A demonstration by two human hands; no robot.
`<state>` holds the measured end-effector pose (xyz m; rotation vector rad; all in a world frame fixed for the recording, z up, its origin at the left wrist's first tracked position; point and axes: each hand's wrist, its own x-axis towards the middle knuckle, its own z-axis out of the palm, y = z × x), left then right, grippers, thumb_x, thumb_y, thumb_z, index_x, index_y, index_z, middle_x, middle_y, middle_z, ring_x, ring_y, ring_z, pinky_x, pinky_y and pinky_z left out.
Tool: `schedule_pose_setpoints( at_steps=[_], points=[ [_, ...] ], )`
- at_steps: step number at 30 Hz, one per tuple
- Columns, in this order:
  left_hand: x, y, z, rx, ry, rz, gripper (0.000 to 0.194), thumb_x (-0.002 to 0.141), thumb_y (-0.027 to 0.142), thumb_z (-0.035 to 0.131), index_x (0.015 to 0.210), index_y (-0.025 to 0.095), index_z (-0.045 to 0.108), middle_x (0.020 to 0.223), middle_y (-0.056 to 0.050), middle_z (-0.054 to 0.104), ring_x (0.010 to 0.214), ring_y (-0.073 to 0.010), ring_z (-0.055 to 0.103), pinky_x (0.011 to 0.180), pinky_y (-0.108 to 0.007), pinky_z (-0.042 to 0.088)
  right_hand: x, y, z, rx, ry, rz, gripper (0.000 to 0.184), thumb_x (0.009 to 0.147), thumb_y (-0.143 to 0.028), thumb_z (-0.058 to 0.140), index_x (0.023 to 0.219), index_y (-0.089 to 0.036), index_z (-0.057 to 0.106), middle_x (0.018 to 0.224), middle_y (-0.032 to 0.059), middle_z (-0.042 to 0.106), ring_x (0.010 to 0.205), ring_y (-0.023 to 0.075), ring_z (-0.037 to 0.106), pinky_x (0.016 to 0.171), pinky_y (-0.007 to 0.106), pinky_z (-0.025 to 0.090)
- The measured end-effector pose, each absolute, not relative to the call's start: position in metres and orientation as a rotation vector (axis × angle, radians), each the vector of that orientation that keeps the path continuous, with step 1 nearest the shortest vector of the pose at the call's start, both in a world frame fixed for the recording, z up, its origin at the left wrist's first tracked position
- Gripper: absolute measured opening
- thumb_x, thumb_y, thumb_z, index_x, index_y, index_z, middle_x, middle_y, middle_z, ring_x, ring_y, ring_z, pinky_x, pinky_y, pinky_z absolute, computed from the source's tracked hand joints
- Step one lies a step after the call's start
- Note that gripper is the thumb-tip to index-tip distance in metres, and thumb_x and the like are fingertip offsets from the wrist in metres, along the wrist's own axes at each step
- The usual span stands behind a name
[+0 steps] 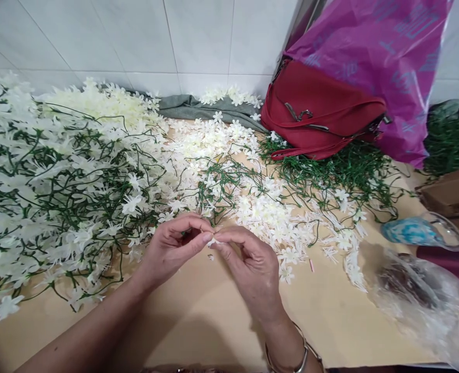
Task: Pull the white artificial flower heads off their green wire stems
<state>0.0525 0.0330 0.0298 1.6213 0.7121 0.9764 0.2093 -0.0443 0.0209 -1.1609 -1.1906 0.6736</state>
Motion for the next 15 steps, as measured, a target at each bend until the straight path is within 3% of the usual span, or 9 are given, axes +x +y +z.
schedule_pose_setpoints(
  at_steps=[6, 10, 15],
  points=[
    [0.055, 0.031, 0.024, 1.624, 0.647, 1.034, 0.008, 0.092, 0.023, 0.073, 0.093, 0.022, 0.082, 0.087, -0.006, 0.078, 0.082, -0.0181, 0.067, 0.074, -0.030, 0.053, 0.210, -0.047, 0.017, -1.226, -1.205, 0.527, 0.021, 0.091, -0.007, 0.070, 0.095, -0.027, 0.074, 0.091, -0.0006, 0.073, 0.089, 0.0139, 0.069, 0.083, 0.028, 0.056],
    [0.060, 0.021, 0.021, 1.592, 0.668, 1.054, 0.010, 0.093, 0.024, 0.074, 0.097, 0.021, 0.083, 0.083, -0.005, 0.076, 0.073, -0.0148, 0.065, 0.063, -0.026, 0.049, 0.210, -0.049, 0.014, -1.254, -1.204, 0.403, 0.021, 0.091, -0.007, 0.071, 0.097, -0.027, 0.073, 0.099, 0.0016, 0.067, 0.097, 0.0157, 0.065, 0.083, 0.029, 0.053],
    [0.065, 0.011, 0.019, 1.492, 0.716, 1.066, 0.012, 0.094, 0.028, 0.073, 0.096, 0.020, 0.082, 0.085, -0.005, 0.075, 0.069, -0.0131, 0.061, 0.060, -0.025, 0.046, 0.207, -0.050, 0.009, -1.245, -1.222, 0.318, 0.024, 0.090, -0.006, 0.071, 0.100, -0.027, 0.072, 0.102, 0.0035, 0.069, 0.098, 0.0192, 0.068, 0.087, 0.037, 0.055]
  ],
)
